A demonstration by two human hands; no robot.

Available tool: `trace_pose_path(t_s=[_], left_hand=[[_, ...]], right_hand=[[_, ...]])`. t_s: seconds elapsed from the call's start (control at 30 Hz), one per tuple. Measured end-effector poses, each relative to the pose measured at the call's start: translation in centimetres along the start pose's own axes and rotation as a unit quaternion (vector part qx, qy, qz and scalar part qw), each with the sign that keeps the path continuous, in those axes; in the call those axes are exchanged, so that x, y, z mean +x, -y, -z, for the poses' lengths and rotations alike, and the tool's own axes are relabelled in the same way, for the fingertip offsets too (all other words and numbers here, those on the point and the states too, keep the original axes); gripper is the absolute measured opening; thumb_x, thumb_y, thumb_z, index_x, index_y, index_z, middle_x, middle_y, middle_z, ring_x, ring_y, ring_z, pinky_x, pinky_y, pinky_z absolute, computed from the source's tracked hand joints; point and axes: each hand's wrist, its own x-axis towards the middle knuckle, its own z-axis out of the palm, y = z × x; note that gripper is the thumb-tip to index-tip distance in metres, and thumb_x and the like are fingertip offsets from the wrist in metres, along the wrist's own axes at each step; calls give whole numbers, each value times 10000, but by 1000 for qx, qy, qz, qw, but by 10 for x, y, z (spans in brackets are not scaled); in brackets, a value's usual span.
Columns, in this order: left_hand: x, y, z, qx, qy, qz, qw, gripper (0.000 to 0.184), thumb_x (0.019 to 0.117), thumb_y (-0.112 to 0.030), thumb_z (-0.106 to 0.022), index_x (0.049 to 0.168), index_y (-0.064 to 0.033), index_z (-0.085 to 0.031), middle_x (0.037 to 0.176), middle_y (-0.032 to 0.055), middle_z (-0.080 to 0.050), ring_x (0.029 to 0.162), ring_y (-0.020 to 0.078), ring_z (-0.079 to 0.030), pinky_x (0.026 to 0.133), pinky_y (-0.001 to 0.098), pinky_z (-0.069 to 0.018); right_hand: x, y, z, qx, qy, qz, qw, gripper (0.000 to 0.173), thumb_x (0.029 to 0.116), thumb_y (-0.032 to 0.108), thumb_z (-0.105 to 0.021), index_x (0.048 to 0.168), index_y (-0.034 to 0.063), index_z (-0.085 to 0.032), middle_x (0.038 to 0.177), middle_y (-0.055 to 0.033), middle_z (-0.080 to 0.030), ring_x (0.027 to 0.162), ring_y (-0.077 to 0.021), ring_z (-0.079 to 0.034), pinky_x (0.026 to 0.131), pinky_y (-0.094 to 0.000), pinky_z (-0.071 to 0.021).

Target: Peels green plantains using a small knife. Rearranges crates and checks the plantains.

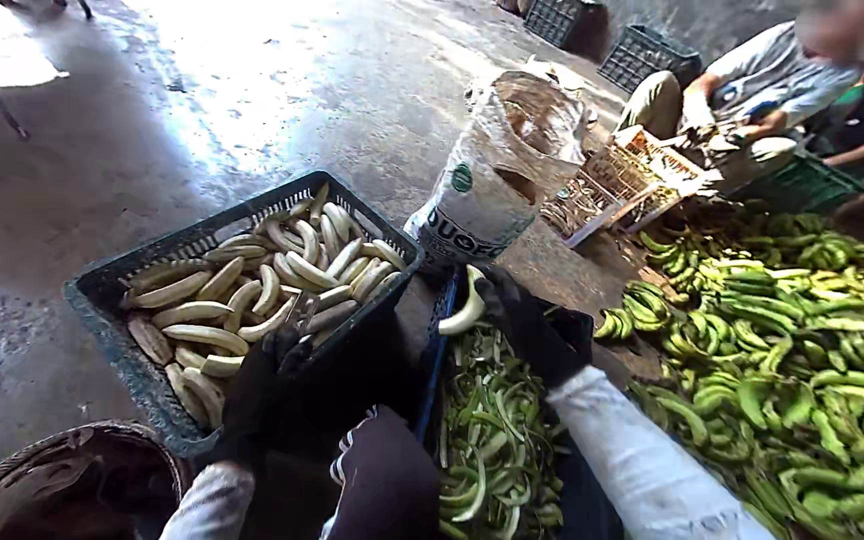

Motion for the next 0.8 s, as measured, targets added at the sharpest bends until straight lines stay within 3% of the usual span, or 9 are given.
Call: trace_pose_path(t_s=[0.07, 0.13, 0.3, 0.4, 0.67, 0.8], left_hand=[[-4, 8, -10, 44, -46, -4, 998, 691, 1007, -555, -521, 1477, -48, -504, 1312, 238, -640, 1188, 426, -636, 985, 648, -486], [-7, 11, -20, 80, -91, -31, 992, 739, 984, -606, -498, 1456, -40, -538, 1233, 251, -676, 1094, 455, -673, 895, 662, -524], [-8, 20, -33, 113, -171, -96, 974, 759, 988, -620, -426, 1391, -2, -603, 1073, 241, -720, 938, 432, -714, 764, 613, -563], [-7, 25, -36, 122, -204, -126, 963, 749, 1003, -615, -416, 1366, 6, -623, 990, 218, -729, 856, 399, -719, 706, 561, -576], [-8, 28, -37, 134, -219, -151, 955, 779, 1023, -643, -373, 1348, 17, -630, 1000, 212, -735, 839, 343, -718, 703, 482, -574], [-9, 27, -35, 140, -217, -148, 955, 758, 1009, -646, -411, 1352, -7, -633, 982, 199, -725, 794, 329, -693, 651, 455, -539]], right_hand=[[41, 22, -15, -57, 37, 50, 996, 408, 1088, 353, -468, 1459, 193, -517, 1261, -178, -650, 1025, -332, -661, 853, -571, -535], [79, 45, -33, -85, 73, 80, 990, 403, 1090, 407, -433, 1447, 247, -532, 1270, -140, -656, 1049, -315, -661, 867, -570, -530], [185, 76, -83, -240, 139, 109, 954, 361, 1099, 260, -383, 1351, 115, -598, 1131, -195, -681, 1032, -347, -656, 897, -573, -492], [227, 80, -108, -314, 160, 93, 931, 363, 1092, 259, -399, 1369, 136, -600, 1176, -202, -681, 1099, -383, -649, 928, -613, -477], [301, 64, -151, -340, 194, 109, 914, 351, 1084, 272, -425, 1370, 170, -601, 1233, -182, -671, 1148, -380, -633, 947, -633, -459], [304, 67, -161, -368, 160, 114, 909, 395, 1063, 235, -433, 1436, 198, -558, 1344, -146, -626, 1251, -356, -585, 974, -635, -444]])
